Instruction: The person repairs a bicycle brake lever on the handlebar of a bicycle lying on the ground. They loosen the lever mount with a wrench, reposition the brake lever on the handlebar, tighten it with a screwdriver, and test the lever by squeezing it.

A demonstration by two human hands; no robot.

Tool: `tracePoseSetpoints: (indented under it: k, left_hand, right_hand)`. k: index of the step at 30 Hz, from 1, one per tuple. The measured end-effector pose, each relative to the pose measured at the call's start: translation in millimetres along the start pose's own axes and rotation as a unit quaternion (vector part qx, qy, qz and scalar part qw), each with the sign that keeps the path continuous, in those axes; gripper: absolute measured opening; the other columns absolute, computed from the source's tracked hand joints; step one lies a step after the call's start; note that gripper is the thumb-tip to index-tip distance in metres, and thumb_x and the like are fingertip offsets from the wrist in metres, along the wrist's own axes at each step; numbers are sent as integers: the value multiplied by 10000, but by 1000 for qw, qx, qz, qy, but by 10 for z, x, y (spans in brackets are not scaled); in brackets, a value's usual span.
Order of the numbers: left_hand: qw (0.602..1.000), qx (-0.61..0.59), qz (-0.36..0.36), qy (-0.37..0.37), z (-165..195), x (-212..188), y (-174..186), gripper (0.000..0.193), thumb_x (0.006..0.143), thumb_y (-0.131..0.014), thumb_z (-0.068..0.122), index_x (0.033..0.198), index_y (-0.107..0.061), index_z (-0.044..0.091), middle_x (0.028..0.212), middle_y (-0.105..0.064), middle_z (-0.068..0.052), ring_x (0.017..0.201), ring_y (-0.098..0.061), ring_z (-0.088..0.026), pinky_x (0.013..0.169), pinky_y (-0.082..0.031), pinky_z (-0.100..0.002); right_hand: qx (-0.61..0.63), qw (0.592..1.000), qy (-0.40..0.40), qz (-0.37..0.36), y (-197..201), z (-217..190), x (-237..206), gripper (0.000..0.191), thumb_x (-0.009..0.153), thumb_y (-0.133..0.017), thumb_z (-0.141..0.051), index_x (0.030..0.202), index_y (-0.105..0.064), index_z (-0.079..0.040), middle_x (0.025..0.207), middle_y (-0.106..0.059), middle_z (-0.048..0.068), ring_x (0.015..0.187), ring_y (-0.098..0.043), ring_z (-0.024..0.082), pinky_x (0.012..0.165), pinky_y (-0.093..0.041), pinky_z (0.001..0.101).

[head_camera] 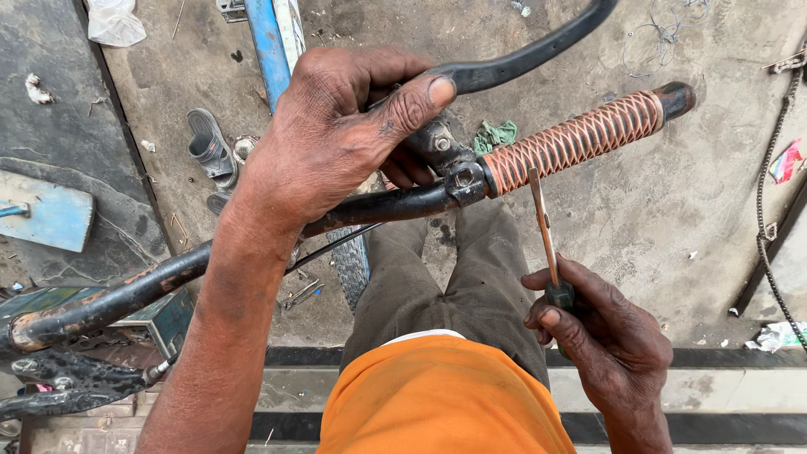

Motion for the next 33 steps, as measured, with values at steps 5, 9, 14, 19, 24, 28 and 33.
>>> tracePoseSetpoints:
  k: [5, 9, 14, 19, 24, 28, 33]
  left_hand:
    - [997, 30, -4, -67, 77, -48, -16, 368, 1040, -698, 328, 1243, -739, 24, 846, -751, -42, 729, -770, -97, 624, -684, -249]
    - [986, 73, -4, -150, 192, -99, -20, 292, 1071, -752, 298, 1199, -758, 35, 866, -756, -19, 728, -705, -59, 645, -583, -239]
    - [986, 92, -15, -139, 240, -152, -45, 305, 966, -825, 311, 1161, -796, 78, 777, -736, -19, 631, -595, -59, 525, -458, -251]
    - [970, 103, -33, -218, 365, -185, -102, 299, 964, -864, 310, 1152, -786, 90, 848, -755, -20, 675, -647, -58, 568, -511, -230]
    - [972, 105, -49, -207, 366, -178, -108, 333, 874, -888, 295, 1123, -801, 92, 775, -725, -34, 632, -608, -105, 549, -474, -283]
    - [972, 88, -43, -216, 385, -187, -94, 339, 878, -886, 277, 1129, -787, 71, 871, -752, -63, 727, -682, -114, 620, -548, -282]
    - [986, 33, -51, -156, 320, -153, -112, 294, 898, -840, 287, 1112, -780, 95, 889, -768, -32, 717, -702, -100, 599, -568, -267]
  right_hand:
    - [13, 1000, -5, 7, 46, 32, 8, 454, 901, -691, 53, 1347, -616, 86, 1150, -743, 226, 894, -733, 174, 743, -654, 305]
    - [21, 1000, -8, 17, 85, 78, 21, 459, 893, -695, 60, 1344, -613, 82, 1161, -739, 230, 928, -737, 178, 783, -659, 321]
    - [12, 1000, 0, 18, 98, 96, 56, 437, 895, -703, 60, 1325, -631, 80, 1161, -734, 233, 951, -725, 181, 812, -661, 331]
    - [-12, 999, -9, 29, 97, 83, 80, 430, 878, -708, 56, 1302, -639, 75, 1150, -741, 221, 965, -733, 187, 817, -659, 332]
    - [-25, 999, -18, 34, 89, 61, 118, 402, 881, -705, 70, 1279, -651, 82, 1151, -741, 208, 956, -722, 185, 820, -632, 318]
    - [-34, 999, -17, 32, 78, 50, 166, 383, 885, -700, 78, 1265, -654, 82, 1146, -740, 205, 974, -728, 193, 831, -631, 318]
    - [-40, 998, -9, 37, 94, 28, 206, 397, 874, -698, 90, 1269, -652, 74, 1150, -743, 209, 996, -739, 203, 841, -647, 323]
Point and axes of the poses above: each hand's wrist, its own x-axis towards the middle knuckle, its own y-axis out of the back of the hand, z = x × y, the point moved 6 cm from there along x, towards the middle knuckle
